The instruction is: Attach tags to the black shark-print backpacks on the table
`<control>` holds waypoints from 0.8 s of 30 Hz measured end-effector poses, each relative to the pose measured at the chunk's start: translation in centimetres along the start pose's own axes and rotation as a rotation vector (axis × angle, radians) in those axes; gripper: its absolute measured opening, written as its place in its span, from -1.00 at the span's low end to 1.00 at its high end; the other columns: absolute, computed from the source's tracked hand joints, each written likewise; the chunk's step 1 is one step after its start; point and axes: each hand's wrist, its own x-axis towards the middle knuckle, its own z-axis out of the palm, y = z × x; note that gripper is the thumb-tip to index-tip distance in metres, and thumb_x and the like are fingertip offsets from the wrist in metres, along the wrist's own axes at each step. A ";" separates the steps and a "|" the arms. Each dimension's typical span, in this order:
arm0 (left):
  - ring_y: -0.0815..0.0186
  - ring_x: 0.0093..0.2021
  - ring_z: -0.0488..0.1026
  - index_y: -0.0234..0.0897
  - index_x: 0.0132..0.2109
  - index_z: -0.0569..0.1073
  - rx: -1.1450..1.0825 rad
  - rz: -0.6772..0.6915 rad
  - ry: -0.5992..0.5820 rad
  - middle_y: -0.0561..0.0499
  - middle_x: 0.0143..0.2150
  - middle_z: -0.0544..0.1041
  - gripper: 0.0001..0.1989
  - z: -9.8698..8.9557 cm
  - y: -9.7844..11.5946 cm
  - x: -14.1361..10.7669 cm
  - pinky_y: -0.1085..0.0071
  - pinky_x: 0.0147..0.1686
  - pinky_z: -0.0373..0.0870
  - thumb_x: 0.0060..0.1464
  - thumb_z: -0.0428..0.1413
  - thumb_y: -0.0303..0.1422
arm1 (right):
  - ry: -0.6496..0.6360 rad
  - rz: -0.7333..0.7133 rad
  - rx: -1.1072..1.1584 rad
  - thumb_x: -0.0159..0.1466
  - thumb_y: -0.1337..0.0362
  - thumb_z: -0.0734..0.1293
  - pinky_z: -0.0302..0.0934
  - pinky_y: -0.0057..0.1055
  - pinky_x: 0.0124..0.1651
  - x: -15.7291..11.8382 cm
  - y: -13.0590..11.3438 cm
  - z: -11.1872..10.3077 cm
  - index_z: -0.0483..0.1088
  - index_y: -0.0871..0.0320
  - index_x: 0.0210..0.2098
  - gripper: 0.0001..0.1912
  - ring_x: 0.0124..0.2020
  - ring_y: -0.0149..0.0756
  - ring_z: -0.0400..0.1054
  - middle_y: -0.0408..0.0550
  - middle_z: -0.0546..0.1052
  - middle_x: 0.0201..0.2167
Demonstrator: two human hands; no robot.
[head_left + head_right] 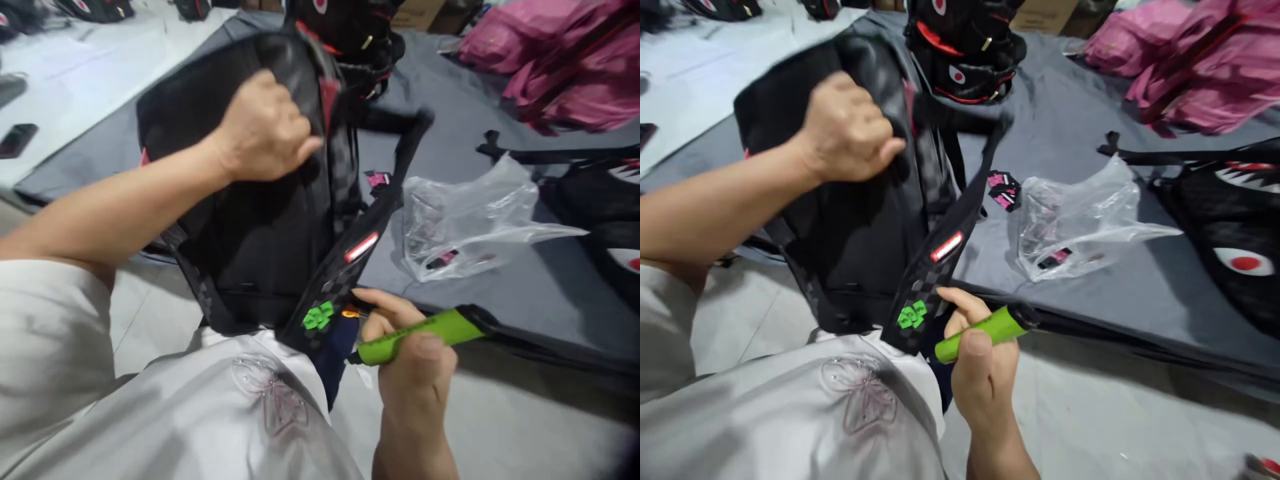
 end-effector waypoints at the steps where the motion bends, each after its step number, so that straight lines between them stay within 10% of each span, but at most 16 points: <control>1: 0.21 -0.18 0.49 -0.37 -0.31 0.50 0.064 -0.072 0.046 -0.05 -0.40 0.49 -0.35 -2.5 -0.1 -0.9 -0.01 0.00 0.31 0.35 -0.29 0.00 | -0.062 -0.005 0.138 0.37 -0.22 0.08 0.01 -0.43 -0.70 0.1 -1.3 0.1 0.50 0.18 0.02 -0.33 -0.75 -0.39 0.11 -0.21 0.26 -0.71; 5: 0.15 -0.32 0.55 -0.41 -0.32 0.56 0.251 -0.412 0.092 -0.13 -0.44 0.53 -0.31 -7.8 3.9 -5.2 0.19 -0.30 0.34 0.35 -0.29 -0.03 | -0.103 -0.155 0.417 0.29 -0.19 0.28 0.29 -0.32 -0.60 0.6 -5.4 0.6 0.33 -0.02 0.25 -0.35 -0.61 -0.25 0.39 -0.09 0.51 -0.52; 12: 0.24 -0.45 0.50 -0.29 -0.39 0.51 -0.142 -0.089 0.012 -0.02 -0.46 0.56 -0.67 -0.3 14.8 -9.1 0.30 -0.47 0.24 0.27 -0.01 -0.26 | 0.124 -0.850 -0.130 0.32 0.35 0.33 0.48 -0.22 -0.17 4.8 0.6 5.8 0.34 0.03 0.14 -0.60 -0.23 -0.18 0.57 0.02 0.63 -0.17; 16: 0.21 -0.17 0.52 -0.25 -0.15 0.53 -0.150 -0.003 0.104 -0.06 -0.16 0.62 -0.84 -0.8 13.1 -8.6 0.28 -0.18 0.34 0.24 0.07 -0.34 | 0.225 -0.964 -0.227 0.30 0.45 0.28 0.46 -0.24 -0.13 6.2 5.1 6.9 0.26 0.06 0.15 -0.56 -0.14 -0.21 0.55 0.05 0.61 -0.13; 18: 0.08 0.11 0.41 -0.19 0.11 0.44 -0.146 -0.081 0.106 -0.15 0.13 0.51 -0.62 -1.3 11.1 -7.6 0.16 0.05 0.26 0.15 0.19 -0.28 | 0.191 -0.980 -0.284 0.27 0.48 0.31 0.45 -0.26 -0.19 5.7 5.6 6.9 0.27 0.07 0.13 -0.54 -0.23 -0.23 0.54 0.02 0.62 -0.21; 24: -0.02 0.12 0.36 -0.23 0.31 0.25 -0.234 -0.176 -0.440 -0.21 0.18 0.43 -0.19 3.6 6.5 -2.7 0.17 0.05 0.25 -0.03 0.29 -0.07 | 0.068 -0.815 -0.227 0.24 0.52 0.32 0.38 -0.12 -0.11 4.0 5.3 7.5 0.33 0.11 0.03 -0.61 -0.25 -0.19 0.50 0.03 0.58 -0.24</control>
